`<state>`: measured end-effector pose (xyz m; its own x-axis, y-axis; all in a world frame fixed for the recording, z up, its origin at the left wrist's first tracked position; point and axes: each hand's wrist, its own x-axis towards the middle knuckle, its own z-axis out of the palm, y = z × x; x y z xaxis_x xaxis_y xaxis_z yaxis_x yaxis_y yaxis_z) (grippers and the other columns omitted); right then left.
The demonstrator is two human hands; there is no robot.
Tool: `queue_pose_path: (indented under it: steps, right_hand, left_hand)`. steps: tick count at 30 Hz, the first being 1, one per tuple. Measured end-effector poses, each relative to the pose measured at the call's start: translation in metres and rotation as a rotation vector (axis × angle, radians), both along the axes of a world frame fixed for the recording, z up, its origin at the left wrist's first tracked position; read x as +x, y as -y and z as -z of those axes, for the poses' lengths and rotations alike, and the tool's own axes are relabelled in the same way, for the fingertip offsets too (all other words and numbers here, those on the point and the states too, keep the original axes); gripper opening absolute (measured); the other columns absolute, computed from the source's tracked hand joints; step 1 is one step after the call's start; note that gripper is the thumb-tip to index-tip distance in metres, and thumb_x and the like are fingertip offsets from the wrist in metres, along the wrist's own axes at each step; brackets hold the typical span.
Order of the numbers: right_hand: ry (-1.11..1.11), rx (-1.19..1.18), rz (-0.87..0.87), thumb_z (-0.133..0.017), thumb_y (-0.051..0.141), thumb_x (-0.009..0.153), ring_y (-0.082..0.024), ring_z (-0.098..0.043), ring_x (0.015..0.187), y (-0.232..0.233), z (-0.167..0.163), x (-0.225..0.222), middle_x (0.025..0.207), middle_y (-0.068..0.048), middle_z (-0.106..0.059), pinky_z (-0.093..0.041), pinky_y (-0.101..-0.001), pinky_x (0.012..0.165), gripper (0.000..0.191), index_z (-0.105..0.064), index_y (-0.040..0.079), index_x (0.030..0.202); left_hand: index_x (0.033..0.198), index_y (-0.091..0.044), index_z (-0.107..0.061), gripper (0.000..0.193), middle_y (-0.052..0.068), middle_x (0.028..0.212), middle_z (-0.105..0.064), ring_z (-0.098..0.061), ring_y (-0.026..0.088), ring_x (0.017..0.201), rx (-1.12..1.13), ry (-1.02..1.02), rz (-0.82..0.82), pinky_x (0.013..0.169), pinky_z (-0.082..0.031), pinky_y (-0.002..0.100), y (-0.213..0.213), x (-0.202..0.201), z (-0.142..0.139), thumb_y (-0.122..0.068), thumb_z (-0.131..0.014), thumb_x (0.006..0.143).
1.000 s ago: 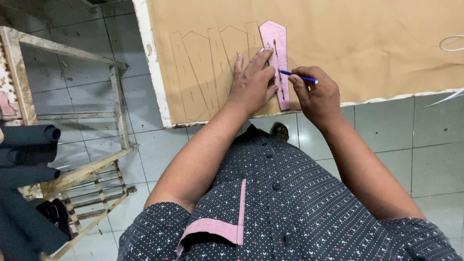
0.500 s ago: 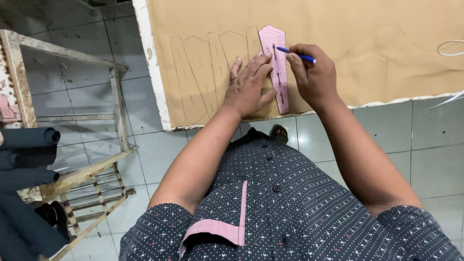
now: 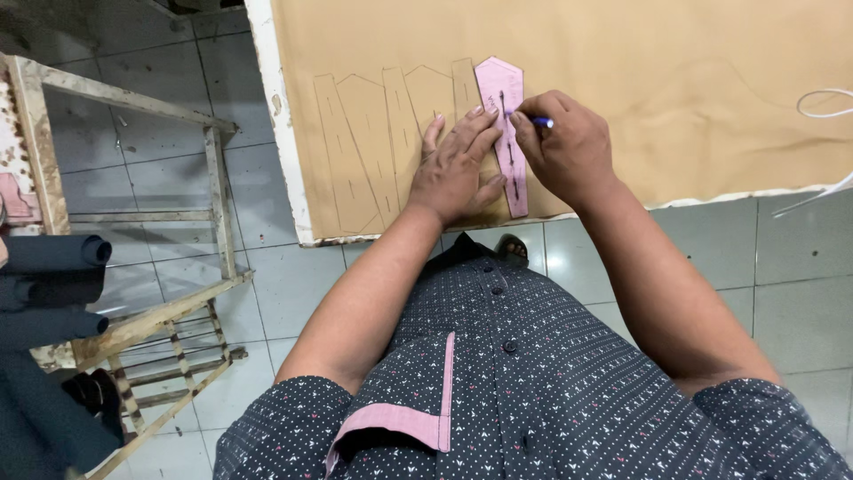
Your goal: The person holds a pink paper pattern piece on a large sheet of brown kraft paper and traces around and along its edges with a pen, repositioning the pattern piece and flipping it over to trace additional lines onto the paper below.
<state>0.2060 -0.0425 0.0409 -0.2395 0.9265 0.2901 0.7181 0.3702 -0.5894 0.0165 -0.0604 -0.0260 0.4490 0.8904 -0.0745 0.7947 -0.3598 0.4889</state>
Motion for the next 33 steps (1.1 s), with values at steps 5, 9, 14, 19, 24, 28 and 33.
queue_pose_path:
  steps: [5, 9, 14, 19, 24, 28, 33]
  right_hand:
    - [-0.094, -0.054, 0.054, -0.069, 0.011, 0.106, -0.031, -0.069, 0.089, -0.014, 0.004, 0.000, 0.104, -0.015, -0.069, -0.056, -0.0390, 0.079, 0.011, -0.065, 0.003, 0.100]
    - [-0.094, -0.064, 0.031, -0.062, 0.007, 0.105, -0.037, -0.067, 0.099, -0.044, 0.020, -0.001, 0.111, -0.019, -0.066, -0.053, -0.0422, 0.088, 0.016, -0.064, 0.001, 0.120]
    - [0.019, -0.123, -0.023, -0.076, 0.016, 0.095, -0.037, -0.066, 0.090, -0.067, 0.027, -0.006, 0.102, -0.020, -0.068, -0.053, -0.0424, 0.079, 0.031, -0.067, -0.001, 0.119]
    - [-0.351, -0.711, 0.073, -0.073, 0.018, 0.094, -0.012, -0.058, 0.062, -0.081, -0.005, 0.009, 0.078, -0.004, -0.065, -0.047, -0.0303, 0.053, 0.020, -0.070, 0.003, 0.107]
    - [-0.775, -0.456, 0.071, -0.061, 0.009, 0.099, -0.004, -0.067, 0.067, -0.040, -0.072, 0.066, 0.081, -0.001, -0.072, -0.044, -0.0197, 0.045, 0.001, -0.062, 0.008, 0.098]
    - [-0.661, -0.417, -0.010, -0.064, 0.005, 0.103, -0.006, -0.055, 0.062, -0.001, -0.065, 0.093, 0.088, -0.003, -0.068, -0.042, -0.0221, 0.051, 0.007, -0.069, 0.003, 0.107]
    - [-0.375, -0.378, 0.095, -0.077, 0.005, 0.089, -0.009, -0.068, 0.086, 0.027, 0.009, 0.096, 0.111, -0.006, -0.059, -0.057, -0.0278, 0.076, 0.032, -0.058, -0.002, 0.114]
  left_hand:
    - [0.151, -0.018, -0.047, 0.071, 0.001, 0.164, -0.036, -0.027, 0.016, 0.154, 0.075, -0.083, 0.005, 0.127, -0.007, 0.055, 0.004, 0.002, 0.007, -0.053, -0.060, 0.090]
    - [0.151, -0.018, -0.048, 0.072, 0.002, 0.165, -0.034, -0.025, 0.017, 0.154, 0.117, -0.093, 0.015, 0.126, -0.007, 0.056, 0.007, 0.001, 0.008, -0.053, -0.059, 0.090]
    - [0.151, -0.018, -0.046, 0.072, -0.001, 0.166, -0.031, -0.024, 0.017, 0.156, 0.069, -0.128, 0.032, 0.127, -0.008, 0.057, 0.009, 0.001, 0.004, -0.052, -0.062, 0.089]
    - [0.151, -0.012, -0.039, 0.080, 0.011, 0.164, -0.031, -0.029, 0.024, 0.153, 0.173, 0.028, -0.019, 0.126, -0.014, 0.057, 0.011, 0.002, 0.008, -0.047, -0.070, 0.085]
    - [0.143, -0.007, -0.040, 0.073, 0.018, 0.159, -0.035, -0.032, 0.033, 0.153, 0.262, 0.096, -0.097, 0.130, -0.021, 0.053, 0.012, 0.005, 0.013, -0.033, -0.070, 0.082]
    - [0.139, -0.010, -0.043, 0.068, 0.014, 0.159, -0.036, -0.034, 0.031, 0.152, 0.258, 0.103, -0.128, 0.130, -0.022, 0.052, 0.010, 0.011, 0.012, -0.032, -0.069, 0.081]
    - [0.139, -0.009, -0.045, 0.069, 0.013, 0.159, -0.037, -0.035, 0.031, 0.151, 0.277, 0.067, -0.123, 0.128, -0.022, 0.052, 0.006, 0.011, 0.017, -0.035, -0.071, 0.080]
